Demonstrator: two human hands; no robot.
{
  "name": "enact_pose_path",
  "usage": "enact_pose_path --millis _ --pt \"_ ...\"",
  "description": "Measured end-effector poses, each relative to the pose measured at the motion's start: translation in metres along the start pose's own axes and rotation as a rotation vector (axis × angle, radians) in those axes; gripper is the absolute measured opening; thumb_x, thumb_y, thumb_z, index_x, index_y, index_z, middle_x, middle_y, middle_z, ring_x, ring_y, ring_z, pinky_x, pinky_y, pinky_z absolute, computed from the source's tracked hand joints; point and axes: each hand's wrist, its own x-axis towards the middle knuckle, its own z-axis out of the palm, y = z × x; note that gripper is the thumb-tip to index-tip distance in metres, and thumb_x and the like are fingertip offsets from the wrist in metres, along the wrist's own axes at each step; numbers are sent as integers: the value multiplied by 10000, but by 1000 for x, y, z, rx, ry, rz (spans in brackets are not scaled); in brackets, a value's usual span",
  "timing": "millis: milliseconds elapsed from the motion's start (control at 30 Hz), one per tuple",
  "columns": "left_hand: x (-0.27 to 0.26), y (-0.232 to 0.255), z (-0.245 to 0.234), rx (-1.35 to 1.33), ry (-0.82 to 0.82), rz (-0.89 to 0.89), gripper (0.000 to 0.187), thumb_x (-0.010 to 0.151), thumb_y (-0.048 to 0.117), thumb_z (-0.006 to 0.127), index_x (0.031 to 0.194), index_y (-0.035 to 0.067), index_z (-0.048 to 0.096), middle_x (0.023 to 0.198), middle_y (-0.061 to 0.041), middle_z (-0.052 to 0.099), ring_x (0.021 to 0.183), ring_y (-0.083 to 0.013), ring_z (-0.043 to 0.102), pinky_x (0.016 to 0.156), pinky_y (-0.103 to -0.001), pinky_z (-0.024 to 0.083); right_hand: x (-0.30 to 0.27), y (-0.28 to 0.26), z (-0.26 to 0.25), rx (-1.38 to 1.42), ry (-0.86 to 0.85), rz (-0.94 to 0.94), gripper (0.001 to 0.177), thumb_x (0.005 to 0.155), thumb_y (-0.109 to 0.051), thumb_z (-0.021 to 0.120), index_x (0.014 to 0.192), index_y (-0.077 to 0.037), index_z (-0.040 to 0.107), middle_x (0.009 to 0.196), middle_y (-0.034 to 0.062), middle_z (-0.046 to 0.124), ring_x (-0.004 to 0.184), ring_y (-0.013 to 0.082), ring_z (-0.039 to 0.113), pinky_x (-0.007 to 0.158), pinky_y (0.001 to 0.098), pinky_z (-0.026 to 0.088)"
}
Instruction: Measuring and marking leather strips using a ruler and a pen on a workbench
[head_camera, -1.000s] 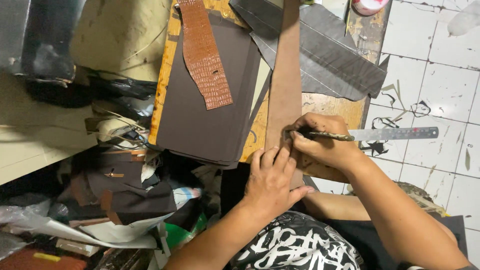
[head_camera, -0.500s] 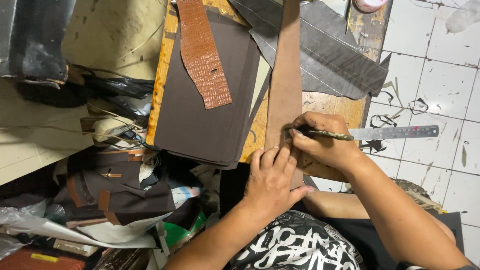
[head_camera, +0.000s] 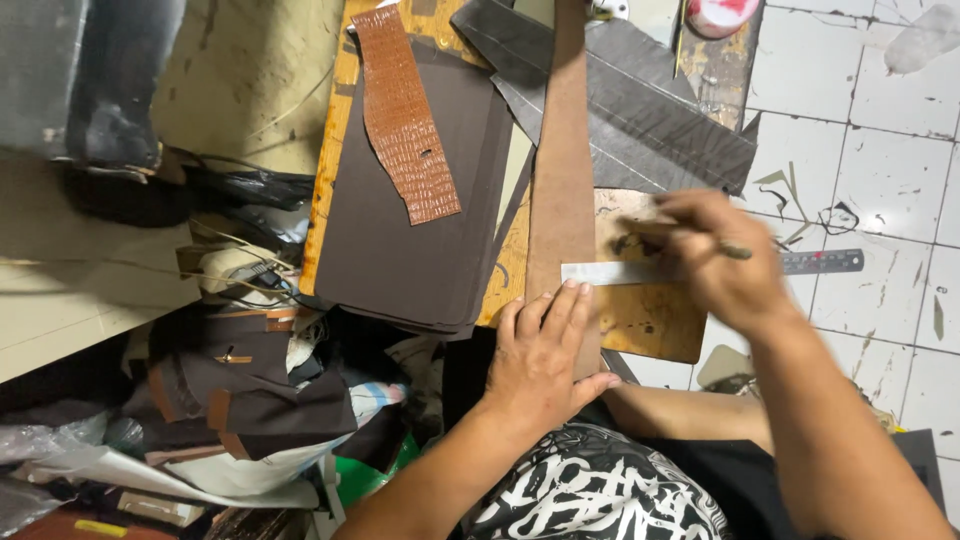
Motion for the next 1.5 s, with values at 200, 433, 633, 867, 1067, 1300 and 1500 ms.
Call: enact_pose_path --millis 200,433,633,867,1067,1300,1500 --pt "-4 -2 4 34 3 33 1258 625 860 780 1548 75 441 1559 -59 458 1265 -278 504 1094 -490 372 -36 26 -79 -531 61 442 345 986 -425 705 1190 -159 785 1277 31 707 1186 263 634 993 399 442" --pt "-4 -1 8 133 26 46 1224 587 725 882 1537 84 452 1524 -57 509 1231 -265 538 1060 -478 404 -48 58 -75 -674 -167 481 409 869 -536 675 1071 -202 795 1131 13 793 1122 236 688 1091 392 346" --pt "-15 0 -15 -104 112 72 615 824 101 774 1414 86 602 1369 -113 643 1075 -314 589 973 -494 469 -47 44 -89 -629 -48 648 520 885 -684 675 879 -178 794 749 91 761 777 304 708 741 404 484" --pt "-48 13 -48 -270 -151 96 714 713 503 845 1288 117 673 1217 -58 658 972 -299 585 857 -469 395 -50 79 -99 -673 6 591 433 856 -605 691 941 -200 817 992 34 757 992 262 685 807 385 475" --pt "-21 9 -39 -283 -65 98 753 877 683 608 1316 73 637 1302 -115 640 1175 -326 574 1029 -520 387 -19 71 -90 -802 -129 533 601 845 -787 602 948 -234 816 1044 50 770 1025 314 702 802 438 498" --pt "19 -13 8 -66 -41 7 960 867 705 611 1570 85 398 1653 -154 348 1541 -370 282 1243 -566 176 10 51 -82 -787 -186 568 673 845 -810 582 869 -176 805 965 61 760 939 336 698 743 446 488" --pt "6 -12 -5 -85 58 47 871 828 716 673 1433 98 569 1525 -160 527 1401 -389 491 1141 -572 339 12 43 -77 -768 -253 614 679 818 -812 618 874 -157 788 888 93 775 897 337 696 703 438 474"
